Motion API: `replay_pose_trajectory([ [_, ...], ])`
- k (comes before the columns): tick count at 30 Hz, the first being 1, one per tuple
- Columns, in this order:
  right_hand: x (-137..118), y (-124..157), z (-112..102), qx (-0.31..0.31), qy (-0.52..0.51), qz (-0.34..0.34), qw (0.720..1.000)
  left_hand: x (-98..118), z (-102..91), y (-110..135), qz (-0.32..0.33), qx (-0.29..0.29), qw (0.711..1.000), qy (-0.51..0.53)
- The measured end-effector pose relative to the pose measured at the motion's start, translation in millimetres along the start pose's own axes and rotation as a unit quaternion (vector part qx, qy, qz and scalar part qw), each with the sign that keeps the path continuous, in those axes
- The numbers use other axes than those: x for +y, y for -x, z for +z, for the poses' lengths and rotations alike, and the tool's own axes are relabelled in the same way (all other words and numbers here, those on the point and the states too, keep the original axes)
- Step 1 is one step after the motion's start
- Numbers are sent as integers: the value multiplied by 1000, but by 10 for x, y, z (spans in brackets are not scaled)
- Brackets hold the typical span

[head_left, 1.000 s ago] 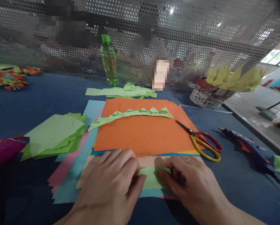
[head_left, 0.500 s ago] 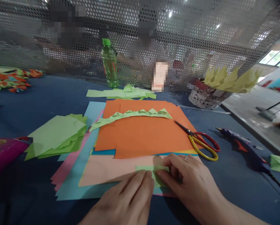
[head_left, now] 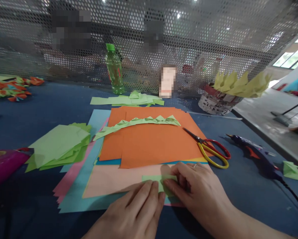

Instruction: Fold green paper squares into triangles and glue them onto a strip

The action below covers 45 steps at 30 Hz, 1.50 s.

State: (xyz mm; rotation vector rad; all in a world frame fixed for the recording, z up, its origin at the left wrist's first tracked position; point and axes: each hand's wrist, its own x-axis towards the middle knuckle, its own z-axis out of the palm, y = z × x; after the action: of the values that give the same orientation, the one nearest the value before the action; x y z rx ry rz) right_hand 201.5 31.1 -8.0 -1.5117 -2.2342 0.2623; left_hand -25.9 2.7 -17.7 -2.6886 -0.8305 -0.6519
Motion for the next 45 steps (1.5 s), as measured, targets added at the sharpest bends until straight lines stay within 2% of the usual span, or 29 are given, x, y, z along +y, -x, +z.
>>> replay_pose_trajectory([
  [3,-2,-5,-5,1,-1,-1,1000,11,4,1,25,-15,1000,0],
  [7,-10,-17,-11,6,-2,-4,1000,46,31,19,-17,-1,1000,1],
  [10,-18,-18,-12,8,-5,5,1000,37,26,27,3,-11,1000,8],
  [18,-44,35,-58,-55,-57,66,995,-11,-23,12,20,-28,999,25],
  [27,-32,50,-77,-31,-83,35,995,-37,-57,-26,24,-28,999,26],
  [32,-24,53,-99,-24,-88,21,996,1,-12,21,10,-6,1000,12],
  [37,-45,49,-115,-33,-85,23,996,28,35,37,-10,26,999,16],
  [45,-77,30,-106,-45,-69,45,996,12,-15,-20,-10,21,999,40],
])
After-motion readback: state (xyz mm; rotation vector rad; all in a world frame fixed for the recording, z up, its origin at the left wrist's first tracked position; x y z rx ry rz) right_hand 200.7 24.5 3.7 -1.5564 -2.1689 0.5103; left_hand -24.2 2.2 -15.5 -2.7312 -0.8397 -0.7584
